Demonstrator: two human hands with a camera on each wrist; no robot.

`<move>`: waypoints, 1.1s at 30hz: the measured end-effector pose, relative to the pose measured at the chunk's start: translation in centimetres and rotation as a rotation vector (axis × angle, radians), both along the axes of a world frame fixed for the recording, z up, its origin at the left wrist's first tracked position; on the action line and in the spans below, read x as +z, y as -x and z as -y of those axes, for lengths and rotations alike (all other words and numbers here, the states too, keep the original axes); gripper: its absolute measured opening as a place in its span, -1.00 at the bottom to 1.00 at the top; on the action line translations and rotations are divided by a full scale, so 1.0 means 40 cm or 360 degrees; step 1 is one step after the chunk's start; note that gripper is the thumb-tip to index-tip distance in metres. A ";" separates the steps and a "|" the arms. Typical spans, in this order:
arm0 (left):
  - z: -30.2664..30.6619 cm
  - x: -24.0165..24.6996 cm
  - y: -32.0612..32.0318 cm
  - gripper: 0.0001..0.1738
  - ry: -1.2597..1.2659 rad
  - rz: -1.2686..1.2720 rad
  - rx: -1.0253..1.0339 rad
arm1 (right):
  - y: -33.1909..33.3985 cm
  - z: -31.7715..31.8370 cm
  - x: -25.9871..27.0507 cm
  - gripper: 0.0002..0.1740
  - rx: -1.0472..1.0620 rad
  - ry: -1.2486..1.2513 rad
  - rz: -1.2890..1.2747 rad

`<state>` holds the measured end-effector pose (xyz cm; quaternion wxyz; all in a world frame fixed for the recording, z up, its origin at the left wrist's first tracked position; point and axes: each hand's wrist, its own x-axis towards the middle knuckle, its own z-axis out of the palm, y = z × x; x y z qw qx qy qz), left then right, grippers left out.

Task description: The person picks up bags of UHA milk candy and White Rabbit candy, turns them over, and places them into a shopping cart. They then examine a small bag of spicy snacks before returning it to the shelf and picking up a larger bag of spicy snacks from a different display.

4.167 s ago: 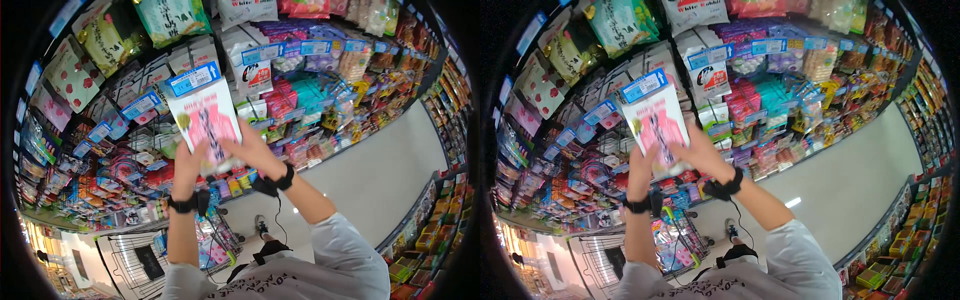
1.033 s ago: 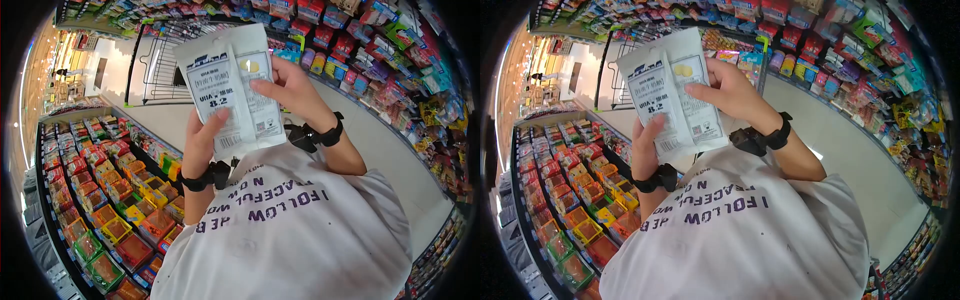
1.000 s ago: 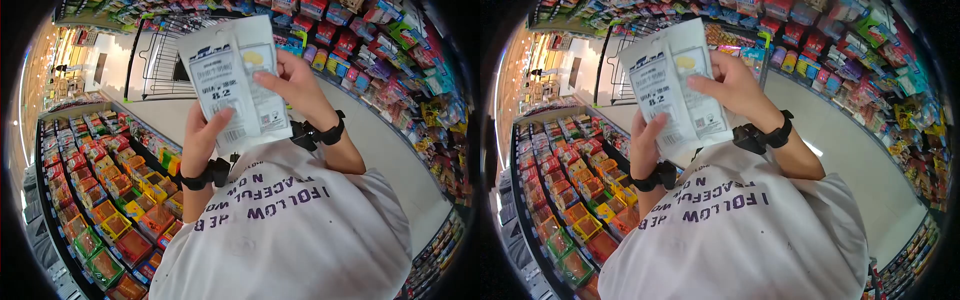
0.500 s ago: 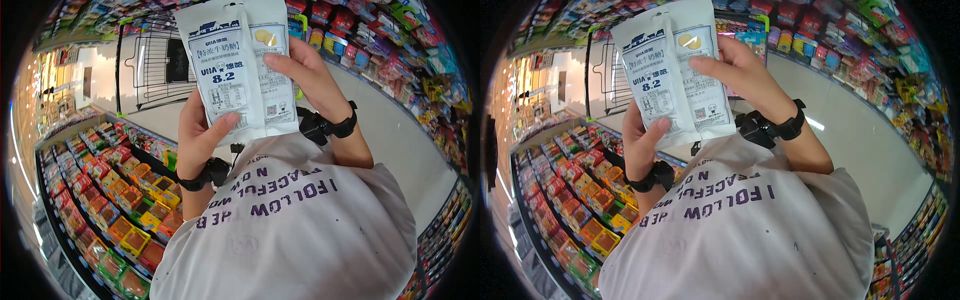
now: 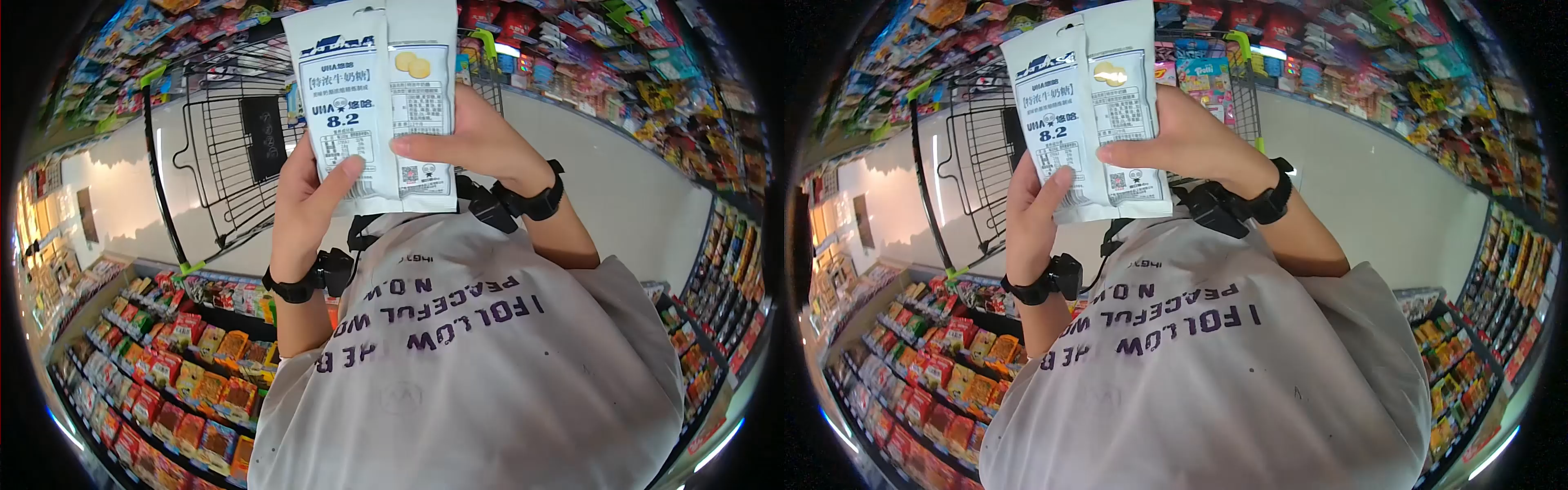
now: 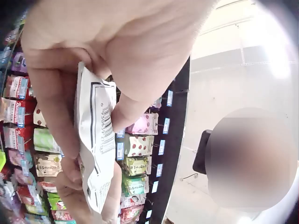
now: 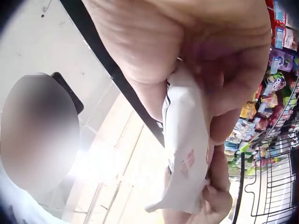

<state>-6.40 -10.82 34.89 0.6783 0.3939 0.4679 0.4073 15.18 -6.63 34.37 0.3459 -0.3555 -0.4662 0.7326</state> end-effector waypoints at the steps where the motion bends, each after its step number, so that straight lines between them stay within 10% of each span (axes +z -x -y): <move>1: -0.010 -0.009 0.022 -0.53 0.0010 0.0030 -0.0024 | 0.022 -0.006 -0.007 -0.33 0.0038 -0.0033 0.0072; 9: -0.073 -0.184 0.061 -0.45 0.0184 0.1059 -0.0147 | 0.057 0.009 -0.226 -0.08 -0.0080 0.0705 -0.0812; 11: -0.103 -0.297 0.079 -0.54 0.1010 0.1872 -0.0409 | 0.105 0.025 -0.239 -0.02 -0.0153 0.0735 -0.0598; 13: -0.117 -0.373 0.058 -0.48 0.1639 0.1633 -0.0229 | 0.158 0.007 -0.271 0.02 -0.0133 0.0717 -0.0909; 15: -0.150 -0.475 0.065 -0.52 0.1176 0.1496 -0.0930 | 0.164 -0.006 -0.360 -0.10 -0.0219 0.0757 -0.0867; 18: -0.180 -0.587 0.152 -0.53 -0.0041 -0.0328 -0.0719 | 0.172 -0.075 -0.487 -0.48 -0.0784 0.0789 -0.0462; 22: -0.329 -0.728 0.214 -0.47 0.1293 0.0513 -0.0055 | 0.180 -0.173 -0.739 -0.43 -0.0583 0.0694 0.0343; 24: -0.337 -0.877 0.215 -0.46 0.0766 -0.0318 -0.0288 | 0.216 -0.218 -0.853 -0.47 -0.0676 0.0736 0.0420; 31: -0.445 -1.245 0.205 -0.38 0.0329 -0.0378 0.0313 | 0.298 -0.310 -1.179 -0.34 -0.0634 0.0346 0.1106; 33: -0.460 -1.371 0.220 -0.37 0.0279 -0.0564 0.0203 | 0.247 -0.306 -1.126 -0.46 -0.0130 0.0410 0.1291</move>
